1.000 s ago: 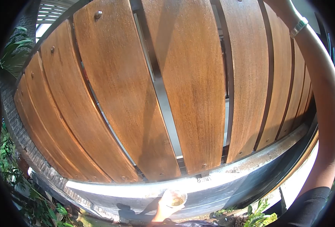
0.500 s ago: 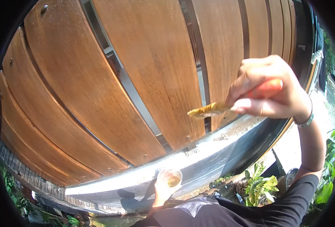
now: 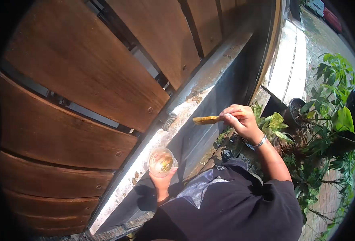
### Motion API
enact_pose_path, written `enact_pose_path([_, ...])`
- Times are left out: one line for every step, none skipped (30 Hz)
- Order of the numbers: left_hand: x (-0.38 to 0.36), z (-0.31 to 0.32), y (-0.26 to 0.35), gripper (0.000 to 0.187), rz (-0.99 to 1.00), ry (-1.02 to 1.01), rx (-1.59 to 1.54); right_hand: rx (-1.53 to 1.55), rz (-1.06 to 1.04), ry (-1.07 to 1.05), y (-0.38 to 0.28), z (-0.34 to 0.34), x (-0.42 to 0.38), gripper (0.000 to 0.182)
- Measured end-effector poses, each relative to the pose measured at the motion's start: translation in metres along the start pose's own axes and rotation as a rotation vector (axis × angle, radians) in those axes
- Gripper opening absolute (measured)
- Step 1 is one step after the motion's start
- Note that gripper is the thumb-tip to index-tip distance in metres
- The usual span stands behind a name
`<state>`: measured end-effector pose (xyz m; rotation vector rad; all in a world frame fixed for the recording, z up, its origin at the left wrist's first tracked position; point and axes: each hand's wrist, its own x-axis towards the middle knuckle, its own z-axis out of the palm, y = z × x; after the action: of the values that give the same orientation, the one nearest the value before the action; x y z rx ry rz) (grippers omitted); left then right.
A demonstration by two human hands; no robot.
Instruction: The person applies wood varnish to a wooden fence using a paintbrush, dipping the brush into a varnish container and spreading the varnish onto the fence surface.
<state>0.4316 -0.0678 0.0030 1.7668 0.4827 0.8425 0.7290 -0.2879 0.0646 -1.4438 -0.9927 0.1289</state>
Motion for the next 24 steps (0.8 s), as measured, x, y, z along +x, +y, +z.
enact_pose_path([0.000,0.000,-0.002,0.075,-0.011,-0.028,-0.056,-0.089,-0.034,0.139,0.024,0.007,-0.022,0.015])
enact_pose_path([0.001,0.002,-0.004,0.076,-0.025,-0.051,-0.114,-0.075,0.107,0.261,0.046,0.014,-0.049,0.018])
enact_pose_path([0.001,0.003,-0.004,0.079,-0.037,-0.091,-0.150,-0.077,0.188,0.392,0.064,0.019,-0.075,0.018])
enact_pose_path([0.003,0.000,-0.001,0.081,-0.013,-0.176,-0.114,-0.082,0.262,0.523,0.079,0.025,-0.100,0.020])
enact_pose_path([0.002,0.000,-0.007,0.083,-0.013,-0.197,-0.129,-0.080,0.376,0.609,0.099,0.025,-0.130,0.020])
enact_pose_path([0.001,0.001,-0.012,0.084,-0.005,-0.213,-0.146,-0.076,0.480,0.694,0.118,0.022,-0.163,0.021])
enact_pose_path([0.003,0.002,-0.015,0.084,-0.018,-0.245,-0.151,-0.159,0.468,0.765,0.130,0.020,-0.191,0.022])
enact_pose_path([0.005,0.002,-0.016,0.086,-0.006,-0.301,-0.115,-0.145,0.495,0.843,0.131,0.020,-0.213,0.021])
enact_pose_path([0.007,0.003,-0.018,0.088,0.008,-0.354,-0.078,-0.193,0.510,0.891,0.130,0.019,-0.237,0.021])
enact_pose_path([0.009,0.005,-0.021,0.088,-0.002,-0.379,-0.082,-0.241,0.524,0.937,0.122,0.019,-0.255,0.021])
enact_pose_path([0.010,0.008,-0.024,0.088,-0.004,-0.394,-0.094,-0.236,0.503,0.970,0.115,0.019,-0.272,0.022])
enact_pose_path([0.012,0.012,-0.027,0.088,-0.005,-0.405,-0.106,-0.192,0.520,1.012,0.107,0.017,-0.288,0.024])
enact_pose_path([0.013,0.016,-0.028,0.089,-0.015,-0.420,-0.120,-0.173,0.523,1.087,0.096,0.015,-0.295,0.025])
enact_pose_path([0.016,0.021,-0.030,0.089,-0.019,-0.437,-0.124,-0.154,0.521,1.161,0.087,0.013,-0.301,0.027])
enact_pose_path([0.018,0.026,-0.030,0.088,-0.026,-0.464,-0.134,-0.155,0.502,1.212,0.085,0.010,-0.309,0.029])
enact_pose_path([0.020,0.031,-0.030,0.087,-0.031,-0.489,-0.145,-0.115,0.501,1.280,0.076,0.008,-0.309,0.031])
enact_pose_path([0.023,0.038,-0.026,0.086,-0.012,-0.503,-0.142,-0.133,0.517,1.291,0.068,0.004,-0.307,0.032])
enact_pose_path([0.026,0.045,-0.024,0.086,-0.009,-0.512,-0.147,-0.148,0.531,1.300,0.063,0.000,-0.306,0.033])
enact_pose_path([0.029,0.052,-0.023,0.086,-0.004,-0.527,-0.160,-0.153,0.528,1.309,0.063,-0.004,-0.304,0.033])
enact_pose_path([0.032,0.059,-0.023,0.086,0.001,-0.539,-0.171,-0.145,0.520,1.327,0.064,-0.009,-0.301,0.033])
enact_pose_path([0.035,0.064,-0.022,0.086,0.001,-0.542,-0.172,-0.135,0.514,1.342,0.067,-0.013,-0.298,0.033])
enact_pose_path([0.038,0.069,-0.022,0.090,0.012,-0.571,-0.149,-0.135,0.513,1.341,0.071,-0.017,-0.293,0.033])
enact_pose_path([0.042,0.076,-0.021,0.095,0.024,-0.594,-0.125,-0.076,0.504,1.397,0.080,-0.021,-0.287,0.033])
enact_pose_path([0.045,0.083,-0.020,0.095,0.030,-0.583,-0.123,-0.011,0.494,1.449,0.090,-0.026,-0.281,0.033])
